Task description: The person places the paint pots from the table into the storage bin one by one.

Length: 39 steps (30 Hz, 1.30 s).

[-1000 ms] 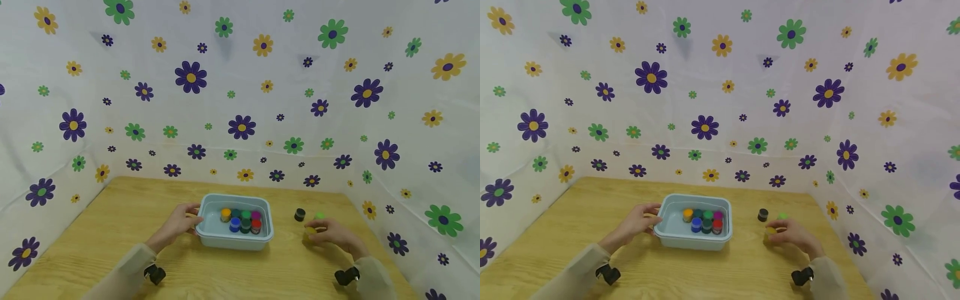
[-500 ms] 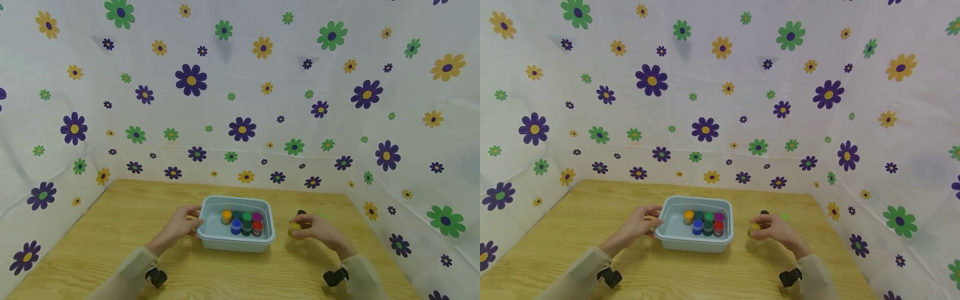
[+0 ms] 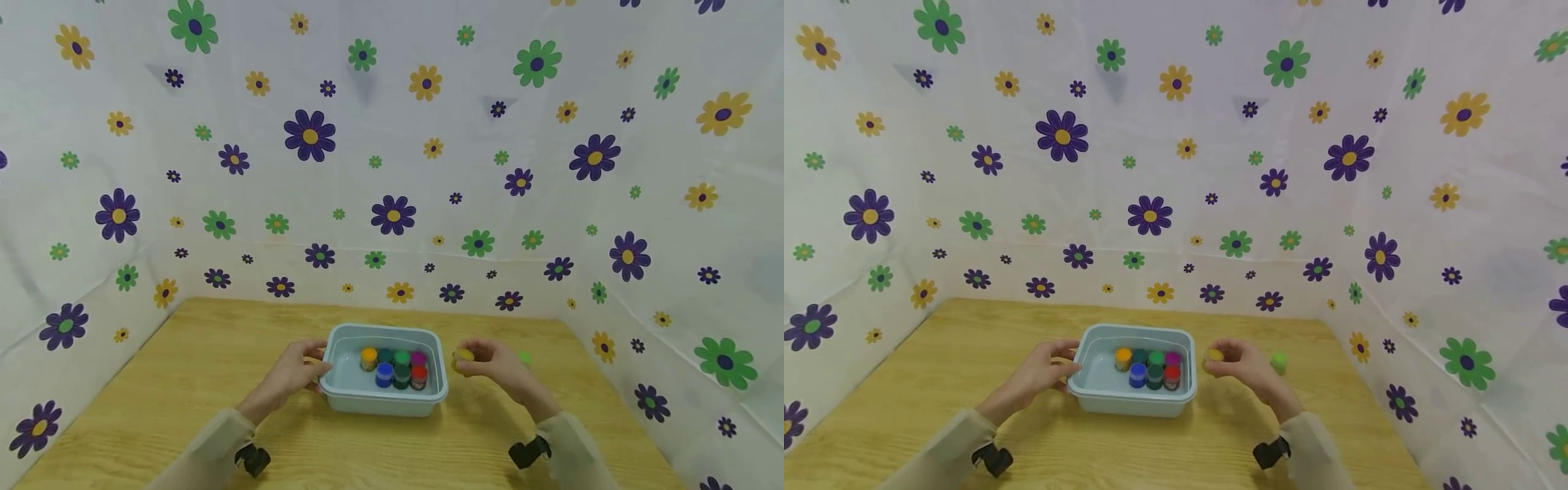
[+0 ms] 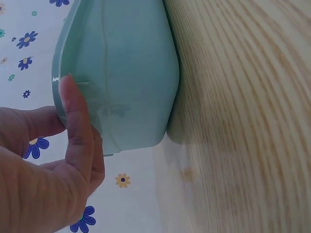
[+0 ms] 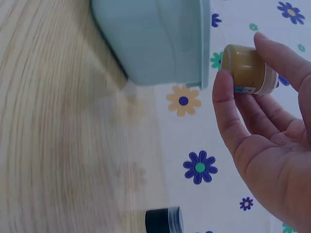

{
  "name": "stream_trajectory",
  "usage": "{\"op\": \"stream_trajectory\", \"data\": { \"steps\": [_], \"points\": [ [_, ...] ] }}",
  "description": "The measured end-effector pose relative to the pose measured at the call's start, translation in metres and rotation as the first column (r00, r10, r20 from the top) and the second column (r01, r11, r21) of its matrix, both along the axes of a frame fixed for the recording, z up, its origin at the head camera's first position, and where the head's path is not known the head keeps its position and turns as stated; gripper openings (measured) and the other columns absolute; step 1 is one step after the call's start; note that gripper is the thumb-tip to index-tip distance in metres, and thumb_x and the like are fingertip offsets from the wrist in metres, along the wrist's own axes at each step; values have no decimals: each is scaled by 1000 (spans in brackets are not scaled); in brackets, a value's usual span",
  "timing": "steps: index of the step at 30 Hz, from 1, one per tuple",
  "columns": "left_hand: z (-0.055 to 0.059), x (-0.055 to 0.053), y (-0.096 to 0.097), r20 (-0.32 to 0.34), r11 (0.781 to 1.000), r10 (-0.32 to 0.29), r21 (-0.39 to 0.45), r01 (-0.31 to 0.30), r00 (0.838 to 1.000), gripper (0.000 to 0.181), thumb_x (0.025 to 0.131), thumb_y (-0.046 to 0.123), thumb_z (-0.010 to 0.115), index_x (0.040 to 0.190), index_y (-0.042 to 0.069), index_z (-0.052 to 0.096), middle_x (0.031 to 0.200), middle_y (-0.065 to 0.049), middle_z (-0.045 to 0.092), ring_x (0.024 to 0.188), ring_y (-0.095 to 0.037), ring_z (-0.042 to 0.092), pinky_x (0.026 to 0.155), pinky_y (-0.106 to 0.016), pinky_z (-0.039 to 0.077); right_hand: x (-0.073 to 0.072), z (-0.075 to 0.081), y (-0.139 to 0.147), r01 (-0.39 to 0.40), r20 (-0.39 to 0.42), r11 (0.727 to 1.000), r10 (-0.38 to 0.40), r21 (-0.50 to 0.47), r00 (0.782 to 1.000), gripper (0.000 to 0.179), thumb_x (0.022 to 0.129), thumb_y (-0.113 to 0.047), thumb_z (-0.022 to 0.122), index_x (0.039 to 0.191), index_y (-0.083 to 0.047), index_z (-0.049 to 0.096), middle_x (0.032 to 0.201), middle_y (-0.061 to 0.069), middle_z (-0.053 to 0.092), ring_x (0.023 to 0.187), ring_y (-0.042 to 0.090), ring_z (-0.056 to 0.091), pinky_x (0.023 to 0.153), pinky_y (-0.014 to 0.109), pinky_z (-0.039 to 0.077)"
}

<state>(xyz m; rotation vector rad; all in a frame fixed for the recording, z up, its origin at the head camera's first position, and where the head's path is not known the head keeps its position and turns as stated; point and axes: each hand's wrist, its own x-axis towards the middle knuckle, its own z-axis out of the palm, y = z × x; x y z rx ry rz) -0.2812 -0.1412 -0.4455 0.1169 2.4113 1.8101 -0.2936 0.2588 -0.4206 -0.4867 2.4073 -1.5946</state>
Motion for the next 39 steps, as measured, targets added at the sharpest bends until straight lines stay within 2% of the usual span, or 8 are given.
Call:
{"op": "stream_trajectory", "data": {
  "steps": [5, 8, 19, 25, 29, 32, 35, 39],
  "points": [
    [-1, 2, 0, 8, 1000, -3, 2, 2, 1000, 51, 91, 2, 64, 140, 0, 49, 121, -23, 54, 87, -27, 63, 57, -35, 60, -2, 2, -14, 30, 15, 999, -30, -28, 999, 51, 87, -25, 75, 126, 1, 56, 116, 15, 66, 96, 19, 64, 95, 46, 54],
    [0, 2, 0, 7, 1000, 1, -3, -1, 1000, 51, 91, 2, 64, 140, 0, 49, 122, -23, 54, 86, -27, 63, 58, -35, 60, -2, 5, -23, 44, 9, 999, -43, -32, 999, 52, 86, -27, 77, 126, 0, 58, 112, 10, 67, 96, 19, 64, 94, 43, 55],
    [1, 2, 1, -3, 1000, 4, 11, -4, 1000, 52, 91, 1, 64, 140, 0, 49, 118, -22, 55, 86, -29, 63, 60, -39, 60, 1, 6, -59, -56, -11, 998, 56, -38, 998, 42, 87, -23, 75, 120, -1, 60, 100, 2, 66, 88, 17, 58, 85, 36, 55],
    [1, 4, 0, -2, 1000, -2, 12, 2, 1000, 53, 91, 2, 65, 141, 1, 48, 120, -22, 55, 87, -29, 63, 60, -39, 60, -4, 0, -79, -49, -60, 998, 51, 27, 997, 38, 85, -28, 77, 116, -8, 66, 104, 3, 68, 92, 17, 61, 82, 31, 55],
    [1, 4, 1, -3, 1000, -4, 16, 4, 1000, 53, 91, 2, 65, 141, 0, 49, 121, -23, 55, 87, -29, 63, 59, -37, 59, -5, -2, -89, -66, -44, 996, 69, 62, 997, 40, 85, -31, 78, 118, -11, 67, 107, 3, 69, 94, 16, 63, 84, 39, 57],
    [1, 3, 2, -5, 1000, -21, 22, 21, 1000, 53, 91, 2, 65, 141, 0, 48, 121, -23, 54, 88, -30, 64, 59, -35, 60, -5, -2, -97, -88, -41, 994, 91, 66, 995, 41, 86, -28, 77, 120, -8, 66, 110, 6, 70, 93, 16, 64, 84, 43, 58],
    [-1, 2, 2, -6, 1000, -19, 21, 19, 1000, 53, 91, 3, 65, 141, 0, 48, 122, -24, 54, 87, -30, 64, 59, -35, 60, -5, -3, -107, -127, -54, 988, 132, 91, 990, 41, 87, -26, 75, 121, -5, 65, 111, 7, 70, 92, 15, 64, 81, 37, 57],
    [-1, 1, 1, -9, 1000, -6, 15, 6, 1000, 53, 91, 2, 65, 141, 0, 48, 122, -24, 54, 85, -28, 65, 58, -34, 59, -8, -6, -120, -155, -90, 976, 170, 154, 981, 37, 87, -26, 75, 119, -8, 67, 112, 3, 70, 96, 13, 62, 85, 30, 53]
  ]
}}
